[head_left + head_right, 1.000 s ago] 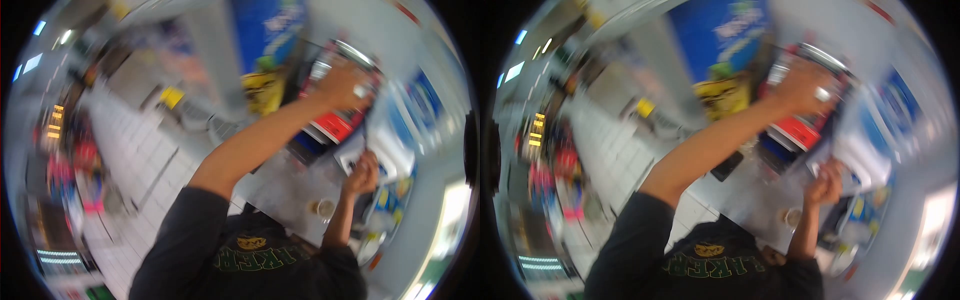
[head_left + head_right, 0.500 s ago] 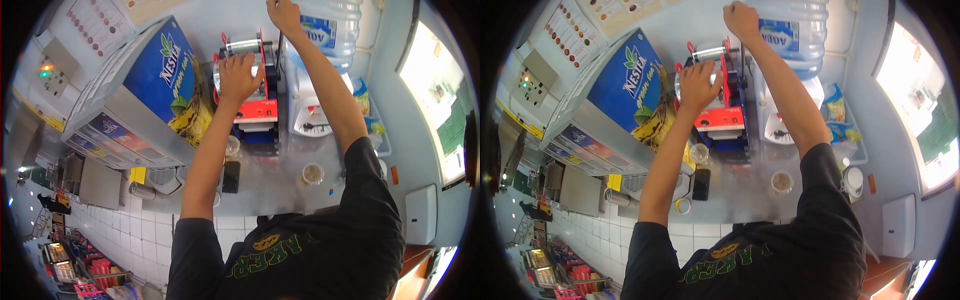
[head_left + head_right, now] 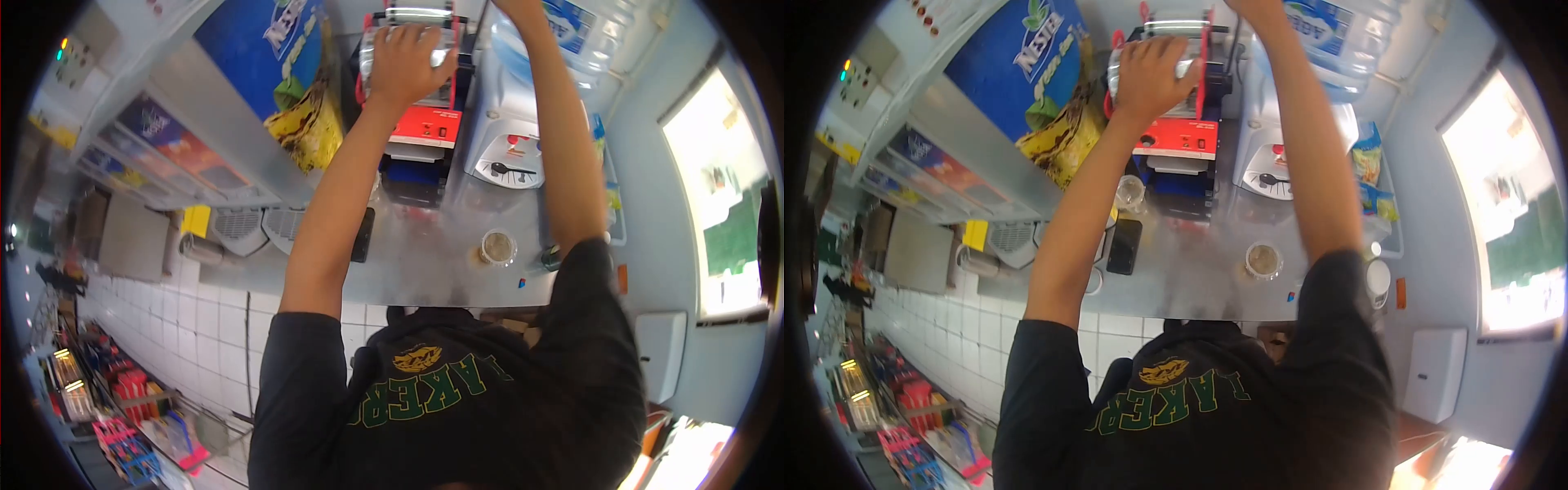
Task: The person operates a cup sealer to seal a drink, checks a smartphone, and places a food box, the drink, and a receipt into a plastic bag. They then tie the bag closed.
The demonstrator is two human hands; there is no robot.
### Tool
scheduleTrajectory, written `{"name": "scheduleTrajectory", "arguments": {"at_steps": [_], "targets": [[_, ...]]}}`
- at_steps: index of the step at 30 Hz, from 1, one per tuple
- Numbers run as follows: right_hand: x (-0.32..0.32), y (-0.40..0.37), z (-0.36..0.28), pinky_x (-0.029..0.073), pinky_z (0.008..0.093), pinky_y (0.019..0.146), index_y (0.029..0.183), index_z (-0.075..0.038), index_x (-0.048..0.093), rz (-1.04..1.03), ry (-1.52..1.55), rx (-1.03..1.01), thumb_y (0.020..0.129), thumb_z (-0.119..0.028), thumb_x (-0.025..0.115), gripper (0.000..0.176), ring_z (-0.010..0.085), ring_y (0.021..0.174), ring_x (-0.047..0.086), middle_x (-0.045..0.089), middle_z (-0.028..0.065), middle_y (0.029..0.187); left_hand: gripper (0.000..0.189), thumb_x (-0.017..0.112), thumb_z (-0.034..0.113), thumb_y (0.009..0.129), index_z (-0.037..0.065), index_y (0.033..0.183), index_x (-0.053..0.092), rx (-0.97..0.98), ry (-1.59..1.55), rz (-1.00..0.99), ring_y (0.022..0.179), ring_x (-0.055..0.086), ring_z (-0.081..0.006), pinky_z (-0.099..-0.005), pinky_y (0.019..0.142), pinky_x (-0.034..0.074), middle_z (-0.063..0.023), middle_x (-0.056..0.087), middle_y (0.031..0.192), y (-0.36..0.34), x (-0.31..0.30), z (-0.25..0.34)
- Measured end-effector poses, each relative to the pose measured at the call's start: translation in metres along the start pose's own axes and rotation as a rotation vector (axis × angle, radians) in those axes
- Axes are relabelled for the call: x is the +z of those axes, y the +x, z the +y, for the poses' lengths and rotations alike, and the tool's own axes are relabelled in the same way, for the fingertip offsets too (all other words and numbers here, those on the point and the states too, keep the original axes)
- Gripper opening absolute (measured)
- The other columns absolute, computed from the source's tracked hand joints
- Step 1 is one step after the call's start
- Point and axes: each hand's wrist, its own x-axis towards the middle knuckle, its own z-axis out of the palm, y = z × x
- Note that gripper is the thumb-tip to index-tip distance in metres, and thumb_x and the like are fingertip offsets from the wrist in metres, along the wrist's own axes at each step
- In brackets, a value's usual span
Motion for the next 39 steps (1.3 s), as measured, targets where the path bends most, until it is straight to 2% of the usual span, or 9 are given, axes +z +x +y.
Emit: {"name": "scheduleTrajectory", "arguments": {"at_steps": [2,5,6,7,10,17,32,34,39], "targets": [[0.001,-0.112,-0.048,0.042,0.0316,0.060,0.090,-0.004,0.060,0.283,0.510,0.180,0.096,-0.018,0.055,0.016,0.0155,0.070,0.055,0.053,0.0096,0.072,0.037,0.063,0.042,0.083,0.012,0.105,0.066,-0.031,0.034,0.034,0.098,0.063,-0.0277,-0.0480,0.091,0.043,-0.0073,0.068,0.103,-0.002,0.005,-0.002],[0.058,-0.320,-0.063,0.045,0.0293,0.060,0.100,-0.006,0.057,-0.070,0.349,0.044,0.094,-0.020,0.061,0.017,0.0138,0.060,0.050,0.052,-0.0001,0.064,0.046,0.061,0.052,0.082,0.012,0.102,0.068,-0.035,0.010,0.027,0.099,0.063,-0.0278,-0.0537,0.097,0.040,-0.0108,0.067,0.099,-0.002,0.002,-0.002],[0.085,-0.375,-0.051,0.047,0.0319,0.063,0.105,-0.007,0.056,-0.368,0.598,0.387,0.091,-0.023,0.065,0.023,0.0155,0.067,0.052,0.053,0.0008,0.075,0.046,0.060,0.053,0.081,0.013,0.103,0.068,-0.048,0.007,0.015,0.099,0.063,-0.0280,-0.0541,0.097,0.039,-0.0111,0.067,0.099,-0.001,0.001,-0.001],[0.120,-0.421,-0.028,0.049,0.0345,0.066,0.110,-0.008,0.055,-0.577,1.014,1.063,0.088,-0.026,0.069,0.031,0.0172,0.075,0.054,0.055,0.0017,0.085,0.046,0.060,0.053,0.082,0.013,0.103,0.068,-0.032,-0.003,0.056,0.098,0.063,-0.0280,-0.0535,0.096,0.039,-0.0106,0.067,0.097,-0.003,0.008,-0.004],[0.168,-0.422,0.028,0.053,0.0449,0.075,0.125,-0.016,0.048,-0.297,1.252,1.894,0.082,-0.041,0.077,0.057,0.0246,0.098,0.056,0.049,0.0053,0.119,0.043,0.061,0.052,0.082,0.013,0.099,0.067,0.009,0.013,0.090,0.092,0.062,-0.0264,-0.0502,0.093,0.041,-0.0076,0.067,0.091,-0.005,0.007,-0.005],[0.203,-0.429,0.057,0.044,0.0488,0.088,0.119,-0.022,0.047,-0.065,1.342,1.678,0.091,-0.053,0.064,0.045,0.0243,0.098,0.056,0.058,0.0038,0.101,0.037,0.063,0.046,0.084,0.015,0.104,0.066,-0.013,0.023,0.013,0.094,0.063,-0.0254,-0.0469,0.093,0.042,-0.0048,0.068,0.098,-0.006,0.000,0.000],[0.081,-0.497,-0.053,0.043,0.0386,0.078,0.111,-0.025,0.041,-0.383,1.630,1.763,0.097,-0.034,0.058,0.024,0.0191,0.085,0.055,0.060,0.0040,0.094,0.039,0.062,0.045,0.086,0.015,0.111,0.063,0.075,0.074,0.018,0.101,0.059,-0.0254,-0.0464,0.093,0.040,-0.0047,0.065,0.108,-0.004,-0.018,0.006],[0.081,-0.498,-0.046,0.043,0.0388,0.079,0.111,-0.025,0.041,-0.428,1.624,1.725,0.097,-0.030,0.057,0.023,0.0192,0.085,0.055,0.060,0.0042,0.097,0.049,0.051,0.022,0.097,0.002,0.140,0.044,-0.066,-0.017,-0.302,0.122,0.049,-0.0390,-0.0424,0.105,0.037,-0.0200,0.053,0.134,-0.001,-0.026,0.007],[0.094,-0.513,0.005,0.045,0.0382,0.089,0.124,-0.017,0.051,-0.399,1.640,1.823,0.099,-0.030,0.044,0.028,0.0227,0.102,0.059,0.063,0.0063,0.112,0.035,0.063,0.033,0.086,0.013,0.116,0.063,0.010,-0.071,0.061,0.107,0.057,-0.0266,-0.0452,0.092,0.040,-0.0057,0.065,0.111,-0.025,-0.051,0.021]]}}
